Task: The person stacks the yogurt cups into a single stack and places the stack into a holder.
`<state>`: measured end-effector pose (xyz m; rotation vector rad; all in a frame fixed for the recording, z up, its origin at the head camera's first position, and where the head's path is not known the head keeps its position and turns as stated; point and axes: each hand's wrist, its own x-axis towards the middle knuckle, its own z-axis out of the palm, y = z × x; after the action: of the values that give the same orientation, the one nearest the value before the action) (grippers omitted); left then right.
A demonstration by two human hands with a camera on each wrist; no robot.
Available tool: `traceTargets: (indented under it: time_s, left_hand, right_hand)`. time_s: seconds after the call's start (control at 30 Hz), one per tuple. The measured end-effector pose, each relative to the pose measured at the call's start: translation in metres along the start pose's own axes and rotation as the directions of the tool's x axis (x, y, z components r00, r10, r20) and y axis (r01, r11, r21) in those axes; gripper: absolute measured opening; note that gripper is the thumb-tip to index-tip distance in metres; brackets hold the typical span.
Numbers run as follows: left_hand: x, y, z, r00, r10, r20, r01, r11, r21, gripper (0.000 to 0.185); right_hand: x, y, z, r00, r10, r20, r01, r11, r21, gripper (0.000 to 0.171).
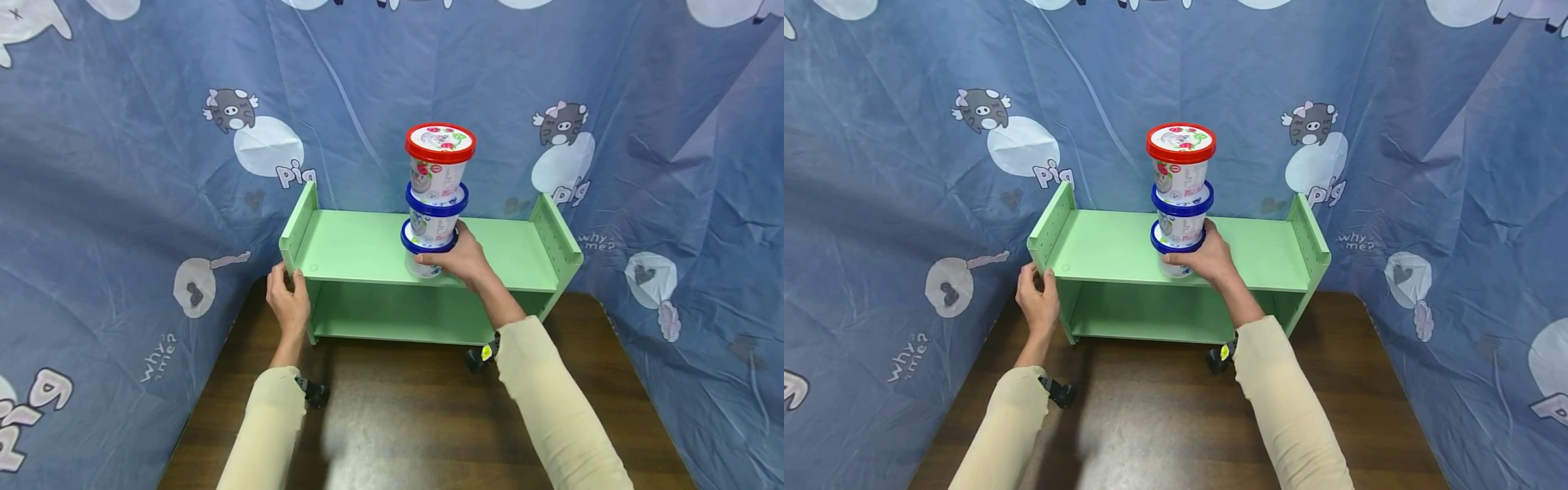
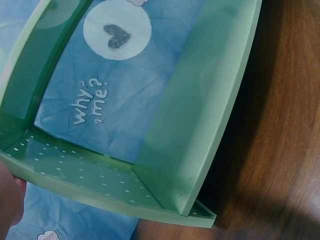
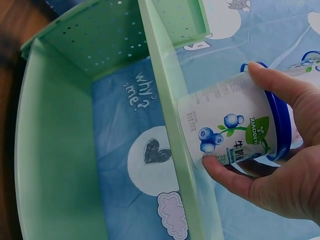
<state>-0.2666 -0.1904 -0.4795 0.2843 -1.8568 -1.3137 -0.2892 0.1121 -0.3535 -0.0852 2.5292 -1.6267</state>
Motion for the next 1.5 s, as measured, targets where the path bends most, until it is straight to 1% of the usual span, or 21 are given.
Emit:
traceTargets:
  time_s: [0.1, 0.27, 0.5, 0.73, 0.87, 1.1, 1.3, 1.5]
  left_hand:
    - [0.000, 0.000, 0.000, 1.000, 0.010, -0.006, -0.010, 1.000, 0.004, 0.024]
    - [0.000, 0.002, 0.000, 1.000, 0.005, 0.002, -0.005, 1.000, 0.008, 0.024]
    - [0.000, 0.001, 0.000, 1.000, 0.002, -0.001, -0.002, 1.000, 0.010, 0.024]
    - [0.000, 0.001, 0.001, 1.000, 0.000, -0.003, 0.000, 1.000, 0.008, 0.024]
    - [0.000, 0.002, 0.000, 1.000, 0.002, 0.005, -0.002, 1.000, 0.003, 0.025]
    - [0.000, 0.004, -0.002, 1.000, -0.014, 0.025, 0.014, 1.000, 0.000, 0.025]
    - [0.000, 0.003, -0.003, 0.999, -0.016, 0.028, 0.016, 1.000, -0.015, 0.025]
    - [0.002, 0.001, -0.006, 0.999, -0.017, 0.044, 0.018, 1.000, -0.015, 0.026]
  right_hand:
    - [0.000, 0.000, 0.000, 1.000, 0.001, 0.016, -0.001, 1.000, 0.022, 0.108]
    - [0.001, 0.002, -0.001, 0.999, -0.013, 0.037, 0.011, 0.999, 0.049, 0.109]
    - [-0.003, 0.003, -0.006, 1.000, -0.007, 0.021, 0.006, 0.999, 0.047, 0.115]
    - [-0.015, 0.007, -0.013, 0.999, -0.029, 0.022, 0.028, 0.998, 0.052, 0.114]
    - [-0.023, 0.011, -0.016, 1.000, -0.026, 0.017, 0.025, 0.999, 0.047, 0.114]
    - [-0.039, 0.019, -0.023, 1.000, -0.008, -0.009, 0.008, 0.999, 0.040, 0.110]
    - [-0.051, 0.031, -0.026, 0.999, -0.039, -0.017, 0.040, 0.999, 0.016, 0.110]
    - [-0.058, 0.039, -0.027, 0.999, -0.034, -0.013, 0.034, 0.999, -0.005, 0.108]
